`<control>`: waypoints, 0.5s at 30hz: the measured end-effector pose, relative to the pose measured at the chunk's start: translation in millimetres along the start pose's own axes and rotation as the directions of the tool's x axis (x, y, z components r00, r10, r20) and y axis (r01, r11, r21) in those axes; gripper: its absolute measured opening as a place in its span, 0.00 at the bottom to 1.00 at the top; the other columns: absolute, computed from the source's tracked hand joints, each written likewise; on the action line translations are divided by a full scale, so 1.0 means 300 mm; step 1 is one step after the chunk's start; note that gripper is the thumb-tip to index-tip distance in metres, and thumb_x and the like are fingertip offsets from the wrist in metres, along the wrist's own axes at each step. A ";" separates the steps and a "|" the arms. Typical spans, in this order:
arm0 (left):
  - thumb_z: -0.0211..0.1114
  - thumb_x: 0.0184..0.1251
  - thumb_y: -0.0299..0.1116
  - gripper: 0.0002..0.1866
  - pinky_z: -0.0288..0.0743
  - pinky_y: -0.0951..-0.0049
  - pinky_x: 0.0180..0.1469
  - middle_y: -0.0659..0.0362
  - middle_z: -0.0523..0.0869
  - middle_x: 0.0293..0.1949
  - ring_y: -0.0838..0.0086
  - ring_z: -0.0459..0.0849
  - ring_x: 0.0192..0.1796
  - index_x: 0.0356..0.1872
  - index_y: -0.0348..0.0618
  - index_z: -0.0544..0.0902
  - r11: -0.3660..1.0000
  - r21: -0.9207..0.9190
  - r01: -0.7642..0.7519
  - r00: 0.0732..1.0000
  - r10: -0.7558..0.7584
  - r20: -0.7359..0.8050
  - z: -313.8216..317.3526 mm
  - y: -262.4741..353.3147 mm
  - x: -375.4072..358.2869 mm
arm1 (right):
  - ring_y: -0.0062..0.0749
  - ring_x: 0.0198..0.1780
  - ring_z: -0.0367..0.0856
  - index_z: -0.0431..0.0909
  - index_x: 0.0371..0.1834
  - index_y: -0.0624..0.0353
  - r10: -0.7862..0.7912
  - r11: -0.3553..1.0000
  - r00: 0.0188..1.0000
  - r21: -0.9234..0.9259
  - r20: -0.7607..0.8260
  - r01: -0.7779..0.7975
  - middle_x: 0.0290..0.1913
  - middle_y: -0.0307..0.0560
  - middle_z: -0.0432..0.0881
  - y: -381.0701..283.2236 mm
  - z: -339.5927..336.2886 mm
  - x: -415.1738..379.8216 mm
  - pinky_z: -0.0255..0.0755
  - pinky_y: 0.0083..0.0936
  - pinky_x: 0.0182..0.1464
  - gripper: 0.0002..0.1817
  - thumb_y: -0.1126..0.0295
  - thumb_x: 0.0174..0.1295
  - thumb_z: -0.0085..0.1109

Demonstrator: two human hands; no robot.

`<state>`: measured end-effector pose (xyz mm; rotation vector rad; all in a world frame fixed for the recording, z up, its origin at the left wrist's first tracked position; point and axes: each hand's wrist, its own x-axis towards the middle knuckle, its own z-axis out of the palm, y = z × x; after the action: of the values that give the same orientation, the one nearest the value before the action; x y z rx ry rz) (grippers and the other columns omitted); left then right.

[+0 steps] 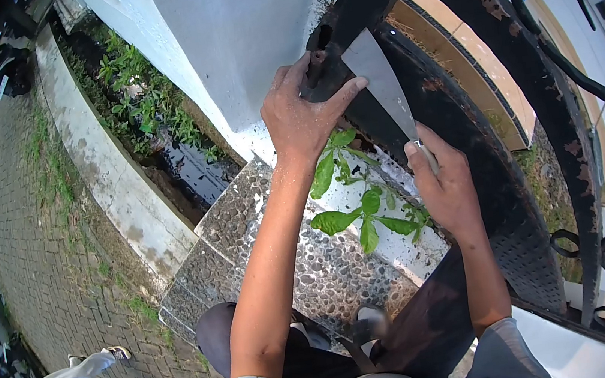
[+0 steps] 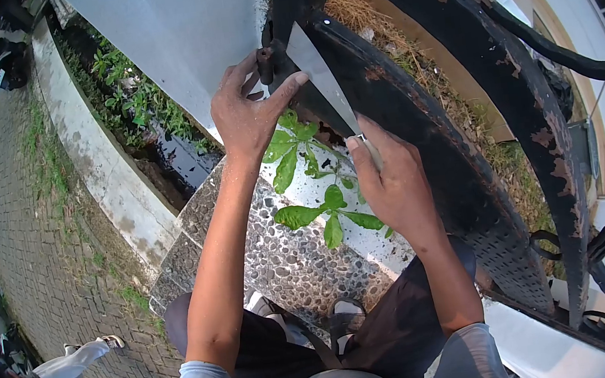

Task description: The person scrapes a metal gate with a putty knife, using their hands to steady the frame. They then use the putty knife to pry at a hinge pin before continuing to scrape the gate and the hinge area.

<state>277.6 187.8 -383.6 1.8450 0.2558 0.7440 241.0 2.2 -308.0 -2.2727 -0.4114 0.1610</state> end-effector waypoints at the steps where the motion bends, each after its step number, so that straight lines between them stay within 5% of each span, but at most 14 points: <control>1: 0.80 0.42 0.50 0.36 0.80 0.69 0.44 0.50 0.84 0.41 0.64 0.86 0.44 0.47 0.31 0.82 1.000 -0.003 -0.015 0.999 0.015 -0.029 0.006 -0.008 0.001 | 0.28 0.29 0.77 0.73 0.58 0.66 0.031 1.000 0.999 0.000 0.014 -0.031 0.35 0.55 0.82 -0.003 -0.004 0.001 0.73 0.28 0.39 0.18 0.69 0.69 0.50; 4: 0.79 0.44 0.48 0.35 0.82 0.69 0.44 0.49 0.84 0.43 0.63 0.86 0.46 0.49 0.30 0.81 1.000 0.002 -0.006 1.000 0.006 -0.018 0.001 -0.006 0.002 | 0.26 0.28 0.75 0.72 0.59 0.65 0.219 0.921 0.949 0.272 0.225 -0.277 0.33 0.53 0.81 0.039 -0.031 0.026 0.72 0.27 0.37 0.18 0.68 0.69 0.50; 7: 0.78 0.47 0.46 0.35 0.83 0.68 0.45 0.48 0.83 0.45 0.62 0.85 0.49 0.50 0.29 0.80 0.999 -0.042 0.027 0.999 -0.025 0.032 -0.007 0.002 0.004 | 0.24 0.28 0.73 0.72 0.60 0.64 0.172 0.894 0.929 0.345 0.328 -0.288 0.31 0.50 0.79 0.054 -0.002 0.046 0.71 0.25 0.35 0.18 0.68 0.70 0.49; 12: 0.79 0.46 0.44 0.35 0.82 0.67 0.48 0.49 0.82 0.46 0.62 0.84 0.51 0.51 0.29 0.80 0.998 -0.052 0.020 0.999 -0.018 0.046 -0.006 -0.011 0.002 | 0.36 0.39 0.83 0.72 0.57 0.70 -0.072 0.995 0.997 0.069 0.039 0.069 0.41 0.60 0.82 0.041 -0.007 -0.025 0.73 0.29 0.44 0.19 0.69 0.69 0.49; 15: 0.80 0.45 0.43 0.35 0.82 0.67 0.48 0.49 0.82 0.46 0.62 0.84 0.51 0.52 0.29 0.79 0.999 -0.045 -0.002 1.000 0.003 0.022 0.005 -0.013 -0.002 | 0.41 0.41 0.84 0.72 0.57 0.72 -0.062 0.997 0.997 0.038 0.039 0.060 0.44 0.62 0.82 0.049 -0.003 -0.008 0.73 0.30 0.46 0.19 0.68 0.69 0.49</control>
<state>278.6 187.8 -387.6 1.8107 0.2205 0.7250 242.6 -8.4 -318.2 -2.2211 -0.4946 0.1819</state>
